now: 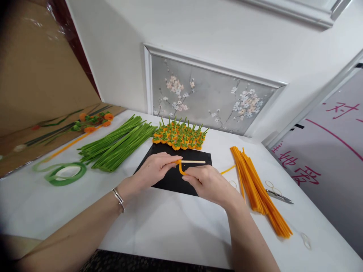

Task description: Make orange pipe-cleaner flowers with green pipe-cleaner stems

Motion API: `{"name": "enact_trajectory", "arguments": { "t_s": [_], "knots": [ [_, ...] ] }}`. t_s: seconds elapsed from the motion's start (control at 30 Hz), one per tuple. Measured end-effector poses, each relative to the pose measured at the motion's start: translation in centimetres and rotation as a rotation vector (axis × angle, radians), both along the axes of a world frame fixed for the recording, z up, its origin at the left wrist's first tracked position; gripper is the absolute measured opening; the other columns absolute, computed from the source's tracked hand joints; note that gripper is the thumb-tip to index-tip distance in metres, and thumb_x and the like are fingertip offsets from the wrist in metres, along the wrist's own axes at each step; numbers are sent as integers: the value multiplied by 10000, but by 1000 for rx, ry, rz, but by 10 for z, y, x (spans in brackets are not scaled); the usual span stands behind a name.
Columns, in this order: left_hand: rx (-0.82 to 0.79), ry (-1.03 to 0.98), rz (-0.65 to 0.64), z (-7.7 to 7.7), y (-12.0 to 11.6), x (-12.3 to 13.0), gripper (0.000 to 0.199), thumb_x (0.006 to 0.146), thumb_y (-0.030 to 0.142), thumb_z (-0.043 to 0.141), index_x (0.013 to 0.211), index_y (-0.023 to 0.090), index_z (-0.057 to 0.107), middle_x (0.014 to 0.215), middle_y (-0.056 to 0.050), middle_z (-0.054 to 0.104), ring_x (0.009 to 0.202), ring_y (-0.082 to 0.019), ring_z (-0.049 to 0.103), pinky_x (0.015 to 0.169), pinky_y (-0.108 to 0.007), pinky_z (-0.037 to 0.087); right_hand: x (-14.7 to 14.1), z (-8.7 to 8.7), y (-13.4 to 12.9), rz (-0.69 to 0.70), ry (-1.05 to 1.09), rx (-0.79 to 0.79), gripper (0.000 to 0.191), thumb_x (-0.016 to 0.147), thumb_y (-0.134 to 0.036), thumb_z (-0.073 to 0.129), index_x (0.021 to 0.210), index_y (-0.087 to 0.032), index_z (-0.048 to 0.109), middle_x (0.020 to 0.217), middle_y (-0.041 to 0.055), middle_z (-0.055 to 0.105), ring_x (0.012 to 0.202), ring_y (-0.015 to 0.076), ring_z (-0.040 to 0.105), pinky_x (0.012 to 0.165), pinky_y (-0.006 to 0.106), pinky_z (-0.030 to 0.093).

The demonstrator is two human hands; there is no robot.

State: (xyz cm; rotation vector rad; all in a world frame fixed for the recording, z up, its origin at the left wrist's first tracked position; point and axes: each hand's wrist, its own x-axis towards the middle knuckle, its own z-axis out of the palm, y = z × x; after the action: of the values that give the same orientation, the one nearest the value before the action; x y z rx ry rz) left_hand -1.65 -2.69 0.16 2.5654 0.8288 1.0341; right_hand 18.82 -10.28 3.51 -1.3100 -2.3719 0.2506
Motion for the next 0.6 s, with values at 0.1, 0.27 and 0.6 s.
{"name": "enact_trajectory", "arguments": {
  "t_s": [0.1, 0.27, 0.6],
  "knots": [
    [36, 35, -43, -2, 0, 0, 296, 908, 126, 489, 1145, 202, 649, 896, -44, 690, 810, -172, 612, 713, -276, 482, 0, 6, 2, -38, 63, 125, 246, 949, -287, 435, 796, -203, 608, 676, 6, 589, 596, 124, 509, 580, 246, 364],
    [47, 40, -174, 1, -1, 1, 272, 916, 152, 493, 1137, 179, 650, 883, -55, 685, 804, -159, 611, 736, -269, 487, 6, 12, 13, -130, 186, 256, 195, 920, -267, 492, 836, -217, 661, 782, 15, 666, 678, 133, 588, 653, 241, 429],
    [-54, -73, -244, 8, -11, 6, 234, 884, 160, 567, 1089, 184, 676, 839, -41, 685, 767, -142, 593, 715, -250, 482, 36, -16, 47, -149, 444, -119, 307, 814, -482, 586, 791, -191, 683, 725, 21, 652, 628, 145, 546, 569, 260, 419]
  ]
}}
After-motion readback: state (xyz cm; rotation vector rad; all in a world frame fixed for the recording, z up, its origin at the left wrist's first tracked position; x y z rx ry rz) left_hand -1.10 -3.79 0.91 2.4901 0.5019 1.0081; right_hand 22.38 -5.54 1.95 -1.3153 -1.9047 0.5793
